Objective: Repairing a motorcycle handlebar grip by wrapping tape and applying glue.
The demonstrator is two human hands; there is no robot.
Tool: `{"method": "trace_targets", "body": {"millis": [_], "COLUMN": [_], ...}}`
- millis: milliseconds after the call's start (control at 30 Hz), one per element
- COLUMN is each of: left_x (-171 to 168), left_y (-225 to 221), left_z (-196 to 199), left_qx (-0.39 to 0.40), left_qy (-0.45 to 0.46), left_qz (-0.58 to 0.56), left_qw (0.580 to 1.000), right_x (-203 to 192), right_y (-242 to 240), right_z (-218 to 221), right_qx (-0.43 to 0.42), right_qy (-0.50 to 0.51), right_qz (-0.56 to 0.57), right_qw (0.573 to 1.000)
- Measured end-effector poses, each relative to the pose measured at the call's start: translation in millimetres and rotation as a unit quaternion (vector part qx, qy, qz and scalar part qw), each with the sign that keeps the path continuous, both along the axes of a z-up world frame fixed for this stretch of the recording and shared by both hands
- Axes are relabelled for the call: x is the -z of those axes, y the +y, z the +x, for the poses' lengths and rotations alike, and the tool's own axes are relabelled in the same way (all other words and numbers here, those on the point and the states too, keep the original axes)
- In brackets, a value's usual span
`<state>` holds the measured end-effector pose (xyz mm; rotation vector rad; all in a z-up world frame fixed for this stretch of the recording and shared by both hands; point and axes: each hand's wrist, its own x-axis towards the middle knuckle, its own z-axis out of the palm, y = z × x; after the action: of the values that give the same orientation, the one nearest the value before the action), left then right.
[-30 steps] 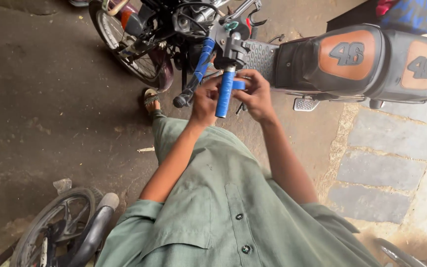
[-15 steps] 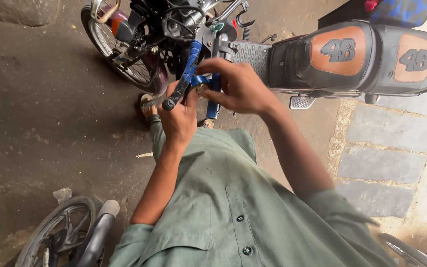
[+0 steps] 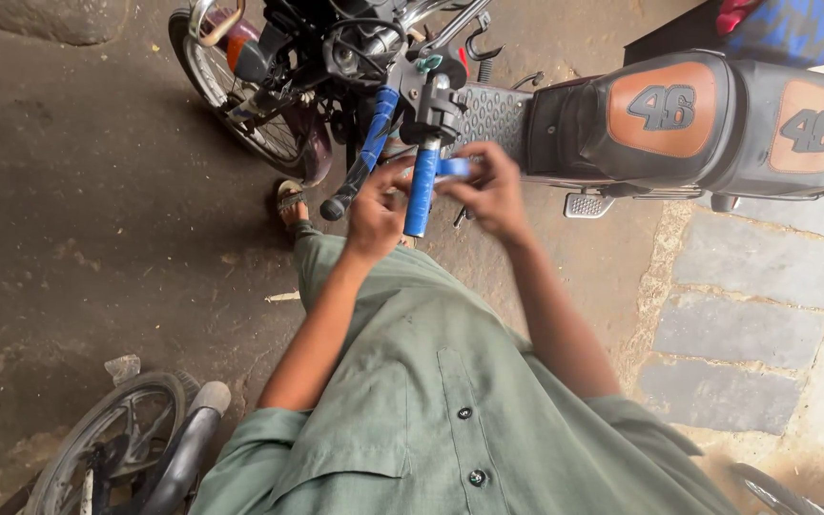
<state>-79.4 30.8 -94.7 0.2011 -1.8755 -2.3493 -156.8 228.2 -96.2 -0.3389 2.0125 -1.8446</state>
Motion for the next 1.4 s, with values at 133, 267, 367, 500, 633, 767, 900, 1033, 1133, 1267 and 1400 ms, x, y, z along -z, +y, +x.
{"method": "trace_targets", "body": {"millis": [133,267,367,500,633,767,900,1033,1133,1267,1400], "left_x": [30.1,-5.6,-38.4,-57.7,-72.5,-86.8,-57.4,-21.6,-14.3,15.7,-1.6], "left_y": [3.8,-30.1,-40.0,-34.6,-30.3,-32.1,-34.0,-30.1,-21.6,-15.7,-36.4], "left_z": [-5.0,-5.2,0.3,7.0,7.1,-2.2,-3.6,-6.1,-9.4,-13.1,-25.2], "left_qx": [0.009,-0.041,-0.087,-0.138,-0.152,-0.172,-0.145,-0.093,-0.036,0.053,0.043], "left_qy": [-0.031,0.054,0.067,0.084,0.04,0.052,0.091,0.07,0.062,-0.008,0.039], "left_qz": [0.065,-0.139,-0.363,-0.378,-0.323,-0.261,-0.275,-0.228,-0.108,0.051,0.005], "left_qw": [0.997,0.988,0.925,0.912,0.933,0.949,0.946,0.967,0.992,0.997,0.998], "right_x": [-5.5,-51.2,-94.3,-175.1,-172.5,-154.2,-150.3,-51.4,-1.4,18.2,-24.2], "right_y": [-13.5,1.1,-2.4,-61.2,-77.3,-51.9,-17.4,4.1,-22.4,-43.0,-24.8], "right_z": [19.1,8.2,2.0,-12.0,-34.4,-43.6,-43.3,-22.5,6.6,17.2,11.7], "right_qx": [0.06,-0.003,-0.029,-0.131,-0.252,-0.238,-0.097,-0.061,0.017,0.083,0.029], "right_qy": [-0.102,0.014,0.069,0.204,0.279,0.252,0.11,0.094,-0.006,-0.114,-0.03], "right_qz": [-0.049,0.002,0.054,0.146,0.229,0.133,0.135,0.026,-0.044,-0.103,0.116], "right_qw": [0.992,1.0,0.996,0.959,0.898,0.929,0.98,0.993,0.999,0.985,0.992]}}
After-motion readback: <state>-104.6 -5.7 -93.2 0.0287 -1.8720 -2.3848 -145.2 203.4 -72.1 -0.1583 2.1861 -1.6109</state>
